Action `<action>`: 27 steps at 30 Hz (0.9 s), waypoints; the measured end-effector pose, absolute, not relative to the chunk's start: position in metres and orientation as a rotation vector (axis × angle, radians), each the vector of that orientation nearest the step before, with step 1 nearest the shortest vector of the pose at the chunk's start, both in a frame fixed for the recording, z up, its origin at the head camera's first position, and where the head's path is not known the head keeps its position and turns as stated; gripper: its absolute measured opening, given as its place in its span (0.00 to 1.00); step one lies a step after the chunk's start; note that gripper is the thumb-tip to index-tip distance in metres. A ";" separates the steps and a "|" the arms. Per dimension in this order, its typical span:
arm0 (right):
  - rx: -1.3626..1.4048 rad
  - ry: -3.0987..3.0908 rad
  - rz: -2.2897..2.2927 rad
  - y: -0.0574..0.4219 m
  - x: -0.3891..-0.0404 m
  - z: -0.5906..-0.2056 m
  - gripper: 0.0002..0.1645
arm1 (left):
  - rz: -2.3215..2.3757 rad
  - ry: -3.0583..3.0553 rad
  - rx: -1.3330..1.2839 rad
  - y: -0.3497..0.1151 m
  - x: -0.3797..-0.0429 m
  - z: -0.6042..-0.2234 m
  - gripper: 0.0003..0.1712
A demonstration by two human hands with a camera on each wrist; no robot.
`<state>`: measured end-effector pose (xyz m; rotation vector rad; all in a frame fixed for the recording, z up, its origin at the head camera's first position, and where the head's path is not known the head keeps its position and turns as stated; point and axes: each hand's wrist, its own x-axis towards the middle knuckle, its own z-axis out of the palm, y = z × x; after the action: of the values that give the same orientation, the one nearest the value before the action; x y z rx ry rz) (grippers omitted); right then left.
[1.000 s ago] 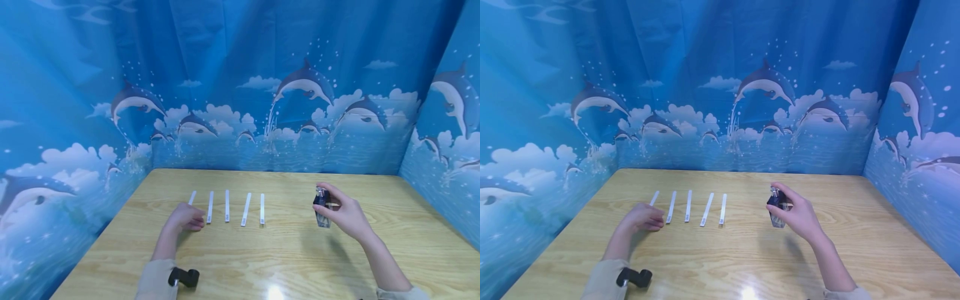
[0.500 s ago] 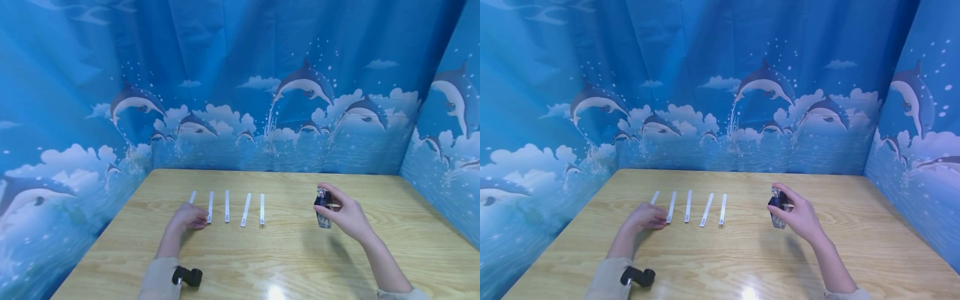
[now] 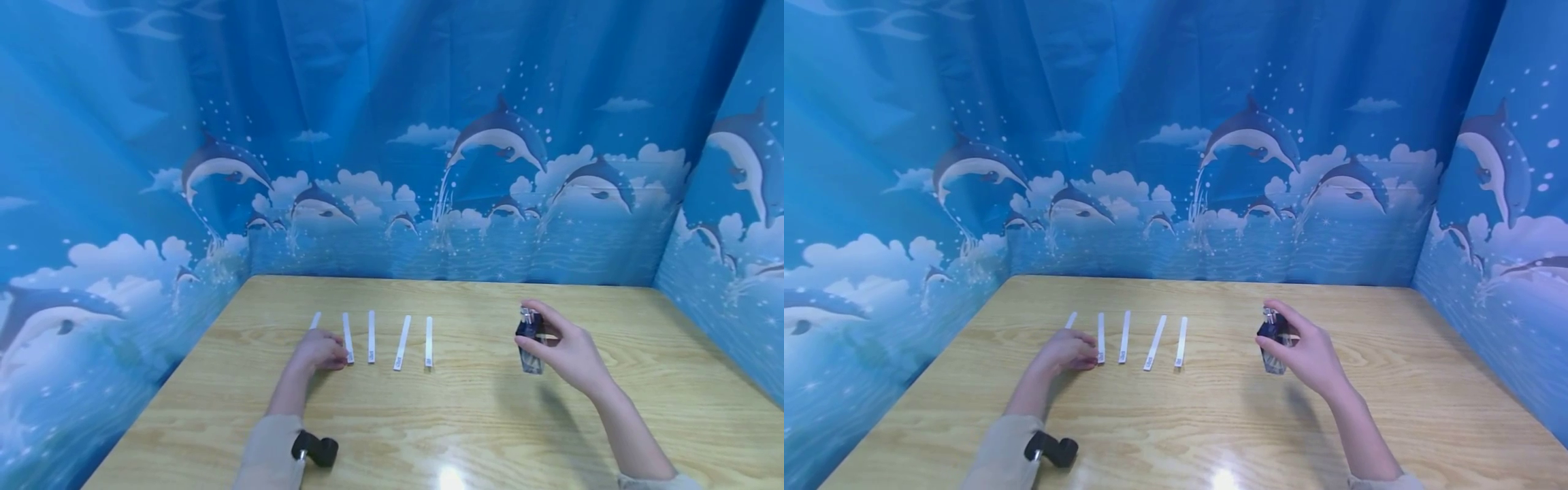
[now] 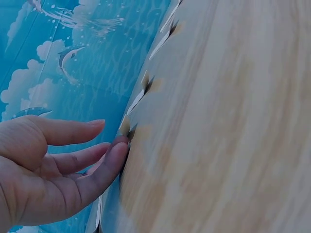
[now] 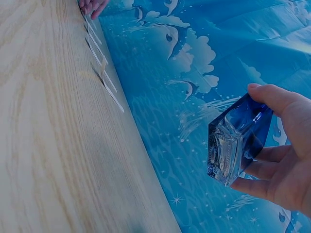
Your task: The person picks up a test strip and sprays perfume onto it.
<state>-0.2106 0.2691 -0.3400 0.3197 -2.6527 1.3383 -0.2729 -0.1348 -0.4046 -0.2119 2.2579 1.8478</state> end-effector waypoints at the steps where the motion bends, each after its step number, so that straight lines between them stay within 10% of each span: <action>1: 0.319 -2.652 1.338 0.269 -0.210 -0.340 0.39 | 1.825 2.285 -0.219 -0.133 -0.272 -0.403 0.19; 7: 0.310 -2.652 1.328 0.271 -0.210 -0.340 0.39 | 1.654 2.437 -0.381 -0.117 -0.265 -0.387 0.07; 27: 0.323 -2.638 1.297 0.274 -0.209 -0.339 0.39 | 1.223 2.716 -0.395 -0.108 -0.268 -0.390 0.12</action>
<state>-0.2095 0.2741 -0.3389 0.3225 -2.6382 1.2974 -0.2685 -0.1084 -0.3901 -0.3951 2.7158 1.2234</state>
